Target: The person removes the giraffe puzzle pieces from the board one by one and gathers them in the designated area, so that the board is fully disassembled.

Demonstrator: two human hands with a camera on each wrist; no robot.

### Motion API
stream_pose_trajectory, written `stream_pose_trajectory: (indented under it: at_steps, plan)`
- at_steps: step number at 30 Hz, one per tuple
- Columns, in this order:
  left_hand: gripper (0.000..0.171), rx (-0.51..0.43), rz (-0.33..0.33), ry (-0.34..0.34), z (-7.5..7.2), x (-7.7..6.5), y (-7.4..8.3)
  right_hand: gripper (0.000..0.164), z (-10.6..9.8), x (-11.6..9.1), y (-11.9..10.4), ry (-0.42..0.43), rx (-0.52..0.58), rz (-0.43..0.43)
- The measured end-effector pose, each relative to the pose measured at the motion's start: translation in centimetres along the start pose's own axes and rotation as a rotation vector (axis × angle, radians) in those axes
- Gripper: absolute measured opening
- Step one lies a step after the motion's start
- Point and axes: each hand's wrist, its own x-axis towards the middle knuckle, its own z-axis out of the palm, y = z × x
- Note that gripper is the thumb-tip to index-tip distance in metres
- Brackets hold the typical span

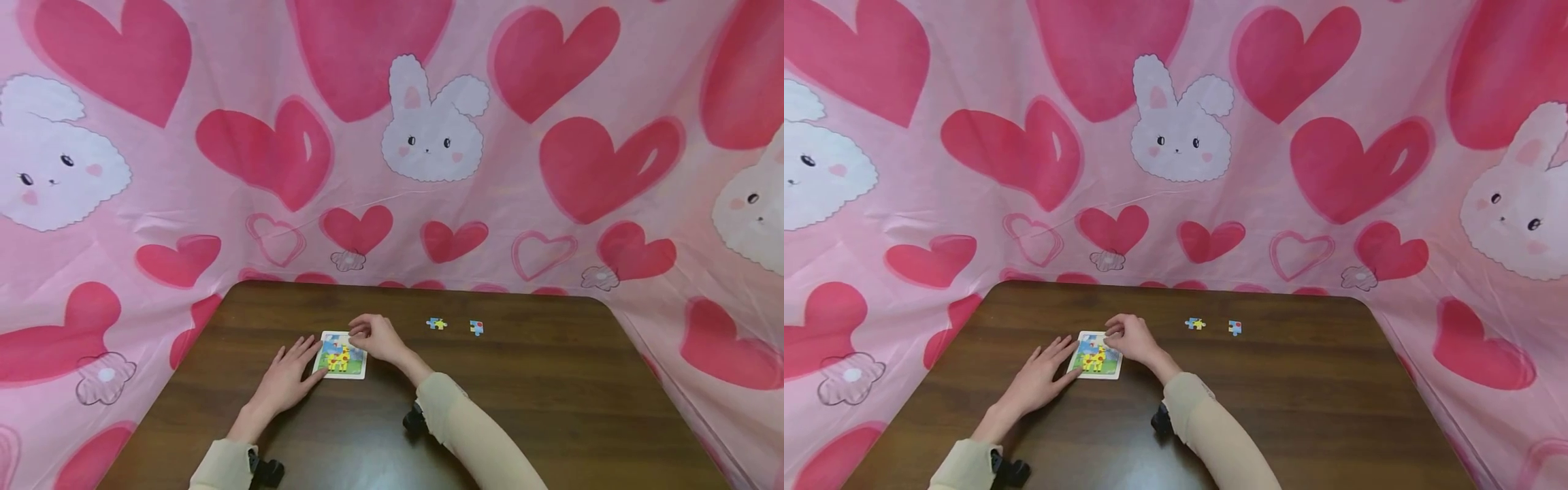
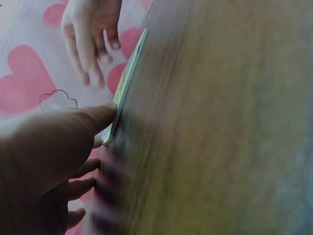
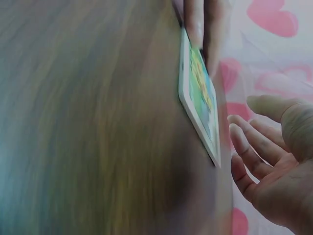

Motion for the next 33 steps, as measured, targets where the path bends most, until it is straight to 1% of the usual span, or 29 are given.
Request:
stream_pose_trajectory:
  at_steps: [5,11,16,18,19,22,25,26,27,29,31,33]
  plan:
    - [0.071,0.003,0.017,0.011,0.0,0.0,-0.2,0.029,2.0,1.1,-0.4,-0.012,-0.015,0.013]
    - [0.072,0.002,0.02,0.008,0.0,0.0,-0.2,0.026,3.2,1.4,-0.7,-0.006,-0.059,0.015]
    - [0.073,-0.003,0.025,0.007,0.0,0.0,-0.3,0.028,4.0,1.3,-1.1,0.013,-0.049,0.022]
    - [0.072,-0.004,0.025,0.01,0.1,0.0,-0.4,0.031,4.3,1.3,-1.1,0.04,-0.079,0.025]
    - [0.072,-0.005,0.026,0.01,0.1,0.0,-0.4,0.033,4.8,1.6,-0.3,0.068,-0.123,0.002]
    - [0.072,-0.004,0.026,0.005,0.1,0.0,-0.4,0.037,5.2,1.5,-0.3,0.123,-0.228,0.017]
    - [0.071,0.0,0.027,-0.002,0.1,-0.1,-0.3,0.038,5.5,1.3,-0.3,0.169,-0.337,0.044]
    - [0.071,0.002,0.026,-0.002,0.1,-0.1,-0.3,0.036,5.3,1.0,-1.1,0.167,-0.347,0.068]
    - [0.071,0.002,0.025,-0.002,0.1,-0.1,-0.3,0.035,5.4,0.9,-1.2,0.174,-0.372,0.07]
    - [0.071,0.004,0.024,0.002,0.0,-0.1,-0.3,0.031,5.5,0.9,-1.5,0.173,-0.388,0.069]
    - [0.071,0.002,0.023,0.004,0.0,-0.1,-0.2,0.03,5.5,0.8,-1.7,0.165,-0.378,0.067]
    - [0.071,0.001,0.026,0.003,0.0,-0.1,-0.3,0.03,5.5,0.8,-2.0,0.159,-0.349,0.089]
